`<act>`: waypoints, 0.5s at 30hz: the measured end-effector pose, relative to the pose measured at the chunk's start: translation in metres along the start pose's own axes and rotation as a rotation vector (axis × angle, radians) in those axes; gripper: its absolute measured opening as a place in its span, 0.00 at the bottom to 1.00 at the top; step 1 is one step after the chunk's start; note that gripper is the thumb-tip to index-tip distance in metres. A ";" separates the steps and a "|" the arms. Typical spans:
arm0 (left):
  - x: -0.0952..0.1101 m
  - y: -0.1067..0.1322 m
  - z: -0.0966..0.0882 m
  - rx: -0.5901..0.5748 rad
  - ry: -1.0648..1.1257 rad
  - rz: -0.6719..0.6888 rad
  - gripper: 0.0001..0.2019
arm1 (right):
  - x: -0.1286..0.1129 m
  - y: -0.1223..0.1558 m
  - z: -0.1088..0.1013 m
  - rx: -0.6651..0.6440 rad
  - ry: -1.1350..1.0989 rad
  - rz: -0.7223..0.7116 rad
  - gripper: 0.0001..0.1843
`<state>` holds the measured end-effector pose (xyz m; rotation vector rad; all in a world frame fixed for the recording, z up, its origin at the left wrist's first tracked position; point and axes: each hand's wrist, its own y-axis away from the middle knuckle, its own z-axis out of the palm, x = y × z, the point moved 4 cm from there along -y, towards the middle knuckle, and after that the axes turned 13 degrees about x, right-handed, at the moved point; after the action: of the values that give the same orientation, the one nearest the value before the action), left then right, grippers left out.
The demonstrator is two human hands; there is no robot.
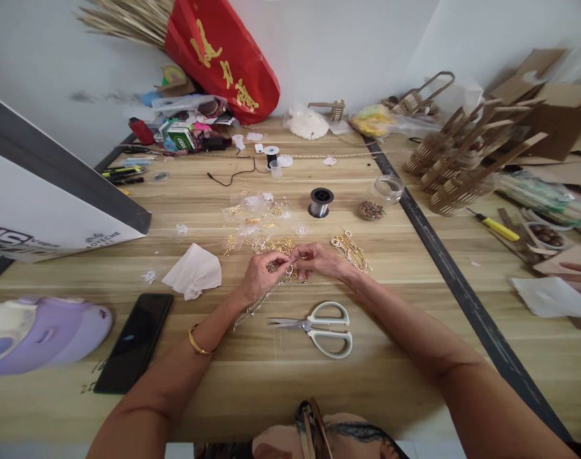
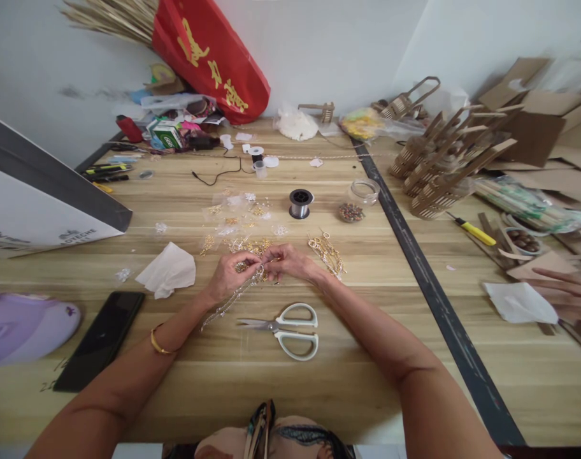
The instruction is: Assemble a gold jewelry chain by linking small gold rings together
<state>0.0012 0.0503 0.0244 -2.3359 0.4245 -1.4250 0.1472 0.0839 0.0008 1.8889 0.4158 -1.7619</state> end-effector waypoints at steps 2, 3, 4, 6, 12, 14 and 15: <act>-0.001 0.000 0.000 0.003 -0.009 0.003 0.04 | 0.000 0.000 0.001 0.002 -0.010 0.021 0.13; -0.001 0.000 0.000 0.004 -0.011 -0.004 0.04 | -0.001 0.000 0.001 0.004 -0.019 0.033 0.13; -0.002 0.000 0.001 0.006 -0.010 -0.013 0.04 | -0.002 0.000 0.001 0.005 -0.027 0.042 0.14; -0.003 0.001 0.001 0.011 -0.009 -0.030 0.04 | -0.003 0.001 0.002 0.005 -0.037 0.049 0.14; -0.005 0.001 0.000 0.024 -0.032 -0.043 0.04 | -0.005 0.001 0.002 0.012 -0.034 0.046 0.15; -0.006 0.000 -0.001 0.028 -0.036 -0.049 0.04 | -0.005 0.001 0.001 0.028 -0.026 0.036 0.14; -0.007 0.000 -0.001 0.030 -0.035 -0.053 0.04 | -0.005 0.001 0.001 0.035 -0.021 0.029 0.14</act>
<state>-0.0027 0.0528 0.0191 -2.3611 0.3310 -1.4017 0.1463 0.0836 0.0058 1.8899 0.3497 -1.7791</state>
